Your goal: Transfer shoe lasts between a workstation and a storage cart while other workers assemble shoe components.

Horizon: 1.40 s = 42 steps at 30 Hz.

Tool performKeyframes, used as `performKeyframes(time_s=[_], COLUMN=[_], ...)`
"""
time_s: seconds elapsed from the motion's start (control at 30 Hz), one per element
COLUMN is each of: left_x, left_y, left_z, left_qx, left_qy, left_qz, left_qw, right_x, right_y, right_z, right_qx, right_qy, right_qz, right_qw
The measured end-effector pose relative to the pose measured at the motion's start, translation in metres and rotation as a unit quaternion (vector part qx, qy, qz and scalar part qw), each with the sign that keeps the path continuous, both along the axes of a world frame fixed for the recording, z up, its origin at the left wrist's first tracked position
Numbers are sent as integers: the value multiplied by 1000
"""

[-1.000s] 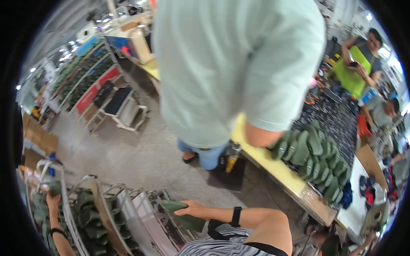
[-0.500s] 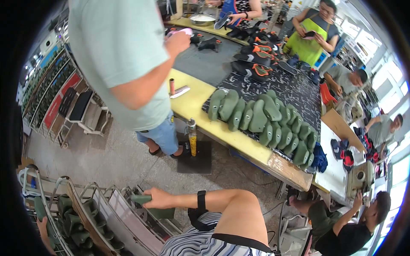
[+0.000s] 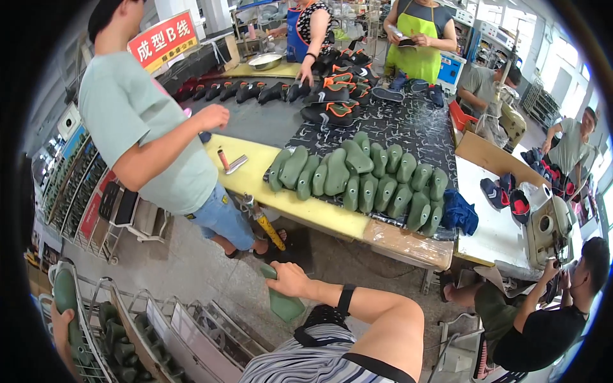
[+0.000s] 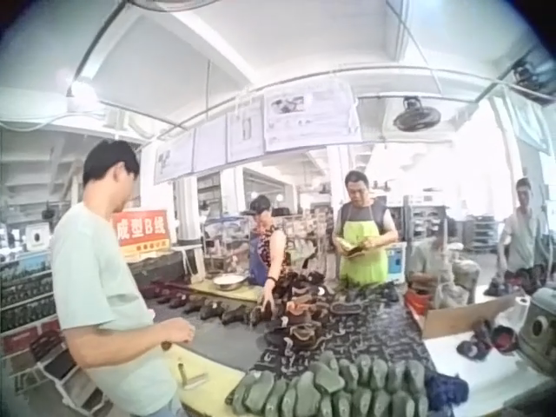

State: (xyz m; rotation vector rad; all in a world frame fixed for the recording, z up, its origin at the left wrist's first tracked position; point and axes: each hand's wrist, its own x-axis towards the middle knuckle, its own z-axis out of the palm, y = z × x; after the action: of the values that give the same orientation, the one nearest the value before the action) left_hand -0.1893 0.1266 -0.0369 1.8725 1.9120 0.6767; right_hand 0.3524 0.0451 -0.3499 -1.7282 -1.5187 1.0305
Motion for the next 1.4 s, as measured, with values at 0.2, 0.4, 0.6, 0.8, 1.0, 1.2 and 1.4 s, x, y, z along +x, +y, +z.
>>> performKeyframes(time_s=[0.2, 0.4, 0.6, 0.8, 1.0, 1.2, 1.4], left_x=[235, 374, 487, 542, 554, 582, 584], left_y=[-31, -57, -77, -69, -55, -42, -36], left_z=[-72, -244, -318, -272, -287, -285, -296], left_qx=[-127, -417, -478, -451, -425, -514, -520], left_qy=[-56, -386, -486, -500, -512, -517, -491], left_qz=[-18, -74, 22, -18, -12, -13, 18], left_qw=[990, 819, 732, 739, 746, 685, 698], right_x=[115, 260, 362, 552, 552, 488, 461], right_y=[-41, -98, -127, -61, 55, 44, 56], right_z=[3, 31, 35, -29, -11, -5, 1], right_qx=[-6, -24, 63, 297, -18, -36, -57], right_qy=[-70, 311, 570, 474, 378, 231, 202], right_qz=[-34, -280, -424, -457, -322, -193, -164], right_qw=[997, 908, 701, 692, 868, 953, 964])
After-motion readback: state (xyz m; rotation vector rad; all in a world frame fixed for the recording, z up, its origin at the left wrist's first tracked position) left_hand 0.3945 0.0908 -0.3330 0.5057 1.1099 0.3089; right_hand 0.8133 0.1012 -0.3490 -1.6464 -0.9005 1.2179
